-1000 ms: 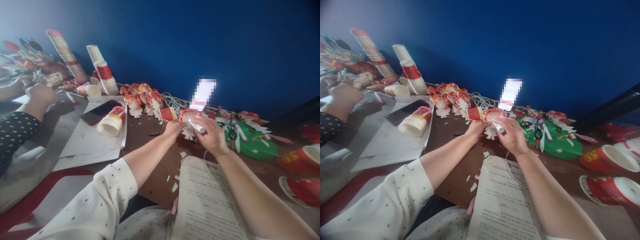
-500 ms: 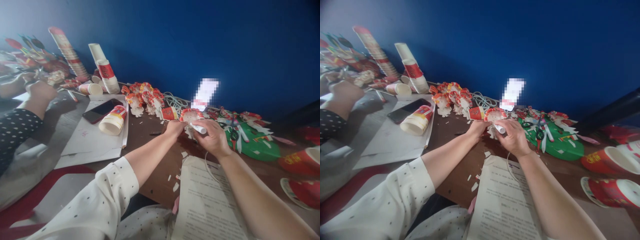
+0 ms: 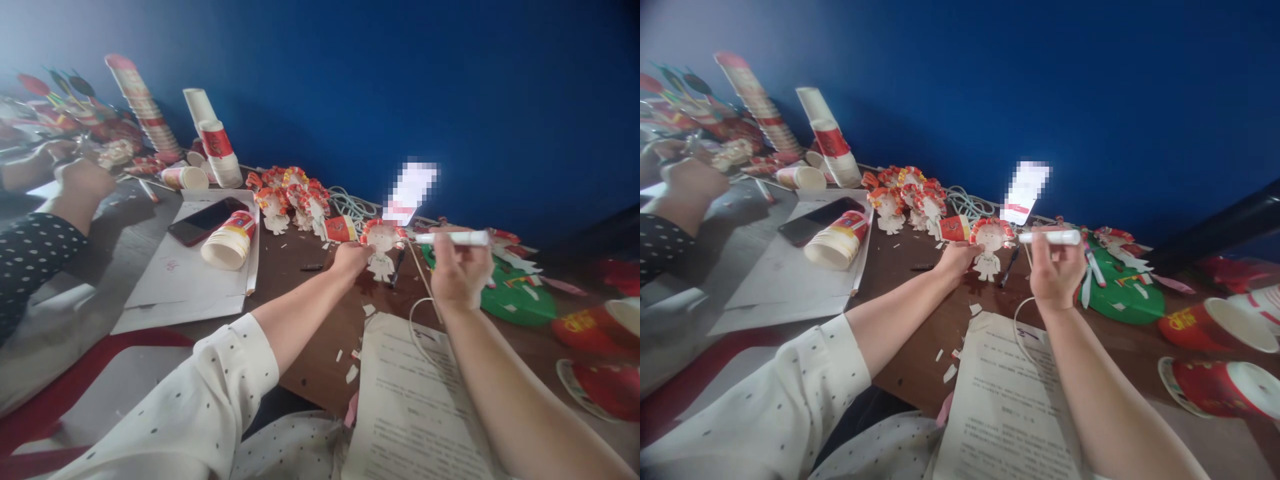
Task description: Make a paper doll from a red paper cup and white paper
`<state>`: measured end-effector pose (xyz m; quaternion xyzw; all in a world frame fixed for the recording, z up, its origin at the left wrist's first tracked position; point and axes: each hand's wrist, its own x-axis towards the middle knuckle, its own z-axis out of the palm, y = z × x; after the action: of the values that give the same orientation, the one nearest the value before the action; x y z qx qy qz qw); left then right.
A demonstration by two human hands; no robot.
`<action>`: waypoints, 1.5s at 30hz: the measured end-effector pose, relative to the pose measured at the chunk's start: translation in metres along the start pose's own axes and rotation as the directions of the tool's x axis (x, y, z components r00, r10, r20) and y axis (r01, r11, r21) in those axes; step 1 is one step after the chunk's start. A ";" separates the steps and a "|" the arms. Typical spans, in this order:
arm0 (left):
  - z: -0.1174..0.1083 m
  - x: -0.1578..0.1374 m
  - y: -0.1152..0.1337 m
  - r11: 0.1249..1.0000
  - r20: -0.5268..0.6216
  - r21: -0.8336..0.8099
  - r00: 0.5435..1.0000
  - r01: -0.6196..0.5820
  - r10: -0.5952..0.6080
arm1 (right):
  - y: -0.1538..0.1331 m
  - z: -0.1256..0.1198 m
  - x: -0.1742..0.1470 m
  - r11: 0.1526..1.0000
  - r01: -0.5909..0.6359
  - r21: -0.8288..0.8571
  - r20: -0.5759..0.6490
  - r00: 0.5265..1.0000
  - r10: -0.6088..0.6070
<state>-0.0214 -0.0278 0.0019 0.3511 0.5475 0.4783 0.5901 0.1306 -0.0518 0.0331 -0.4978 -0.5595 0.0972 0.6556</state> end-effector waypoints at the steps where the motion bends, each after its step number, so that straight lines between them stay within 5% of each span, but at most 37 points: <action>1: 0.000 -0.001 -0.001 1.000 -0.006 0.011 1.000 -0.020 0.020 | 0.004 0.000 0.005 0.990 -0.092 0.107 -0.071 0.992 0.100; 4: -0.001 -0.004 -0.001 0.998 -0.015 0.027 0.998 -0.059 0.060 | 0.013 0.000 0.015 0.848 -0.362 0.387 -0.041 0.912 0.408; 8: -0.001 -0.006 -0.002 0.995 -0.002 0.012 0.995 -0.104 0.104 | 0.010 -0.002 0.017 0.660 -0.567 0.493 0.107 0.792 0.601; 17: -0.003 0.000 -0.010 0.991 0.027 -0.085 0.994 -0.101 0.103 | 0.006 -0.003 0.018 0.354 -0.835 0.421 0.321 0.503 0.803; 24: -0.003 -0.001 -0.009 0.978 0.055 -0.189 0.994 -0.085 0.097 | -0.011 0.006 0.003 0.229 -0.922 0.312 0.486 0.362 0.795; 33: 0.003 -0.015 -0.008 0.992 0.130 -0.105 0.987 -0.076 0.090 | -0.009 0.018 -0.013 0.410 -0.893 0.184 0.435 0.448 0.781; 45: 0.001 -0.014 -0.009 0.995 0.141 -0.022 0.985 -0.099 0.101 | -0.015 0.023 -0.021 0.452 -0.847 0.279 0.370 0.529 0.764</action>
<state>-0.0175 -0.0434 -0.0023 0.4070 0.4823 0.4853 0.6052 0.0976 -0.0605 0.0285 -0.5348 -0.2783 0.5641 0.5642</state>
